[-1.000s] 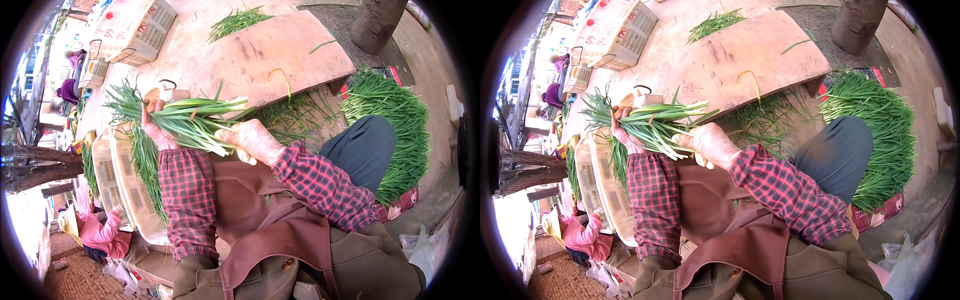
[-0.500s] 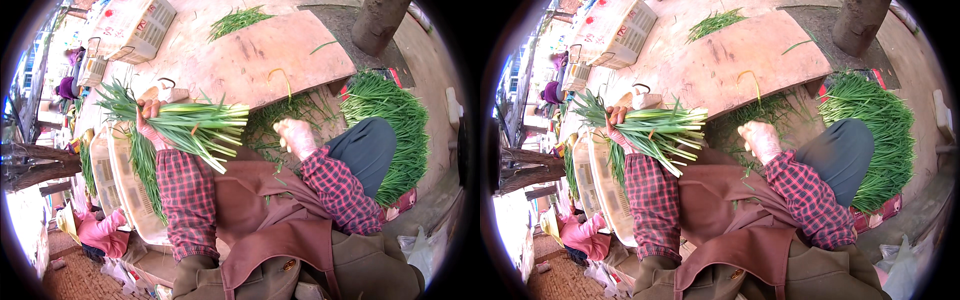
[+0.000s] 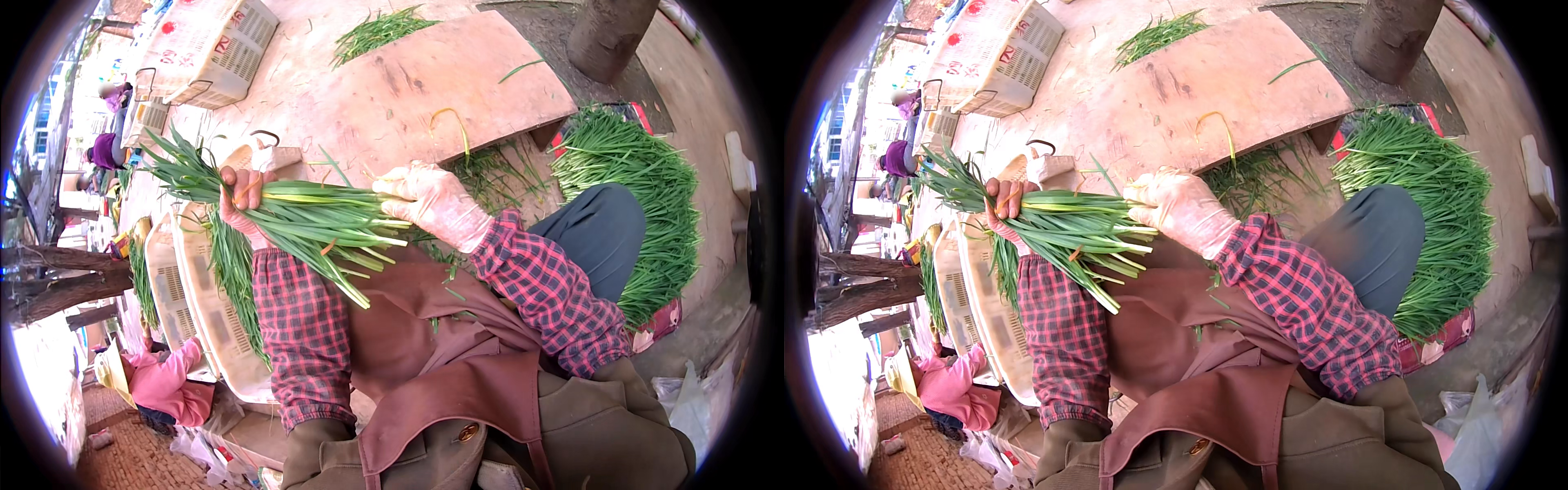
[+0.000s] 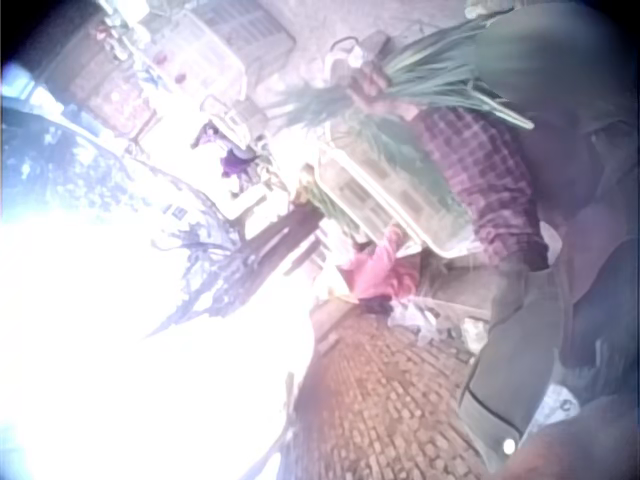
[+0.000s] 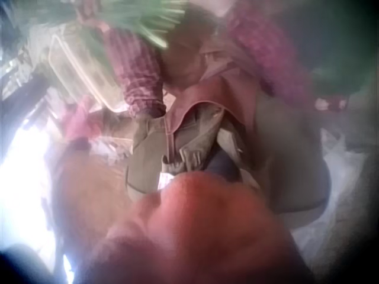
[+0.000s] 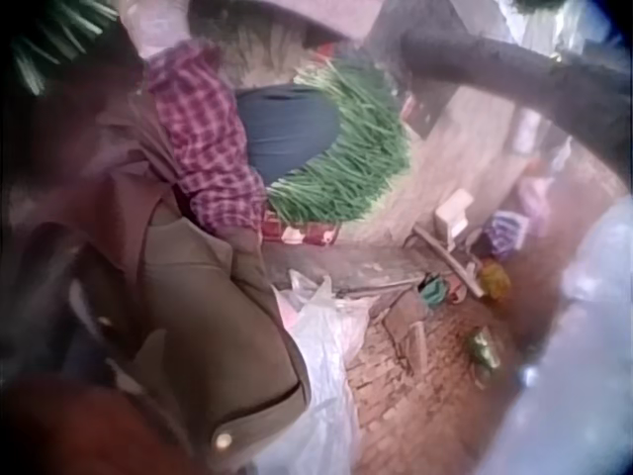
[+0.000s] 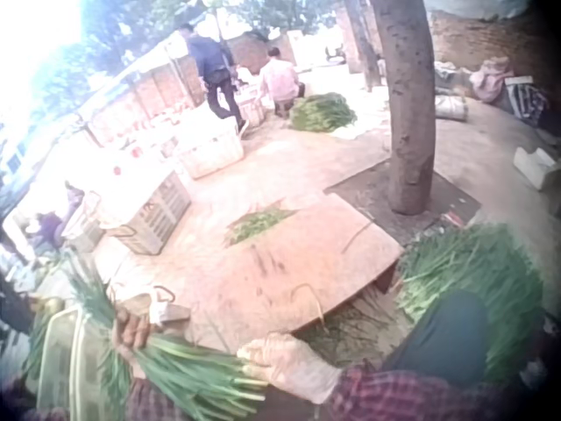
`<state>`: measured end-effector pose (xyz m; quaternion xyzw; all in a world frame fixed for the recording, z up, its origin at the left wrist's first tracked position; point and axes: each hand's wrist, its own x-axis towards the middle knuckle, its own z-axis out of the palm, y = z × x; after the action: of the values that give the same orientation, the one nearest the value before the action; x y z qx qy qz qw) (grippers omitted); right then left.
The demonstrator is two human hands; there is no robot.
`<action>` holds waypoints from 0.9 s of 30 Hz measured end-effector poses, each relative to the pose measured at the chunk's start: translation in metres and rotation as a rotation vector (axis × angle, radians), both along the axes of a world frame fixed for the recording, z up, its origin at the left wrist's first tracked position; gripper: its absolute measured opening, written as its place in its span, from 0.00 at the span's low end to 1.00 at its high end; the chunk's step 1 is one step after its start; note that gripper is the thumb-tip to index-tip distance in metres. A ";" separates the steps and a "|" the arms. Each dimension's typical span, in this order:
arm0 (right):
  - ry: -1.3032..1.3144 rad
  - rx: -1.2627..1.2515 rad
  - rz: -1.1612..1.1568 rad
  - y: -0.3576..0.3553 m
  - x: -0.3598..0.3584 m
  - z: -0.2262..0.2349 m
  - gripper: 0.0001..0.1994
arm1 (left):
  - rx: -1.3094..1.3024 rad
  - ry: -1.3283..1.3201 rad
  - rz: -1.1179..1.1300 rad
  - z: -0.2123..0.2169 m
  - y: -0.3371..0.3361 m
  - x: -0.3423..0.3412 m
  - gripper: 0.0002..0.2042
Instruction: The person bundles green onions by hand and secures them with a thin strip of material.
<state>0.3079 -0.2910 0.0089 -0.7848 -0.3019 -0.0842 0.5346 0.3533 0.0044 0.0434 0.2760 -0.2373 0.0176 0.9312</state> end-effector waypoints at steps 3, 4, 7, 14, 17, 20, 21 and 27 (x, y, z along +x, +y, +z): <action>-0.092 -0.036 0.018 0.010 0.005 0.001 0.13 | 0.032 -0.016 -0.023 0.002 -0.006 -0.001 0.05; -0.109 -0.055 0.031 0.012 0.006 0.004 0.12 | 0.039 -0.013 -0.031 0.003 -0.008 -0.001 0.05; -0.178 -0.096 0.025 0.024 0.012 -0.001 0.10 | 0.067 0.004 -0.032 0.004 -0.010 -0.001 0.05; 0.059 0.114 -0.252 0.025 0.005 -0.004 0.06 | 0.022 0.058 0.016 0.003 -0.011 -0.001 0.07; 0.058 0.214 -0.451 0.017 0.002 -0.018 0.02 | -0.026 0.066 0.053 0.004 -0.011 0.001 0.06; 0.092 0.183 -0.580 0.005 -0.004 -0.033 0.03 | -0.005 0.073 0.055 0.008 -0.011 -0.004 0.06; 0.102 0.158 -0.616 -0.002 -0.008 -0.038 0.04 | 0.004 0.071 0.051 0.008 -0.011 -0.006 0.07; 0.439 -0.751 -0.552 -0.060 -0.014 -0.101 0.07 | -0.047 -0.039 -0.026 0.006 -0.008 -0.002 0.06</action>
<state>0.2940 -0.3510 -0.0925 -0.9723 0.0261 0.0589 0.2246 0.3513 -0.0035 0.0496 0.2503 -0.2584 0.0164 0.9329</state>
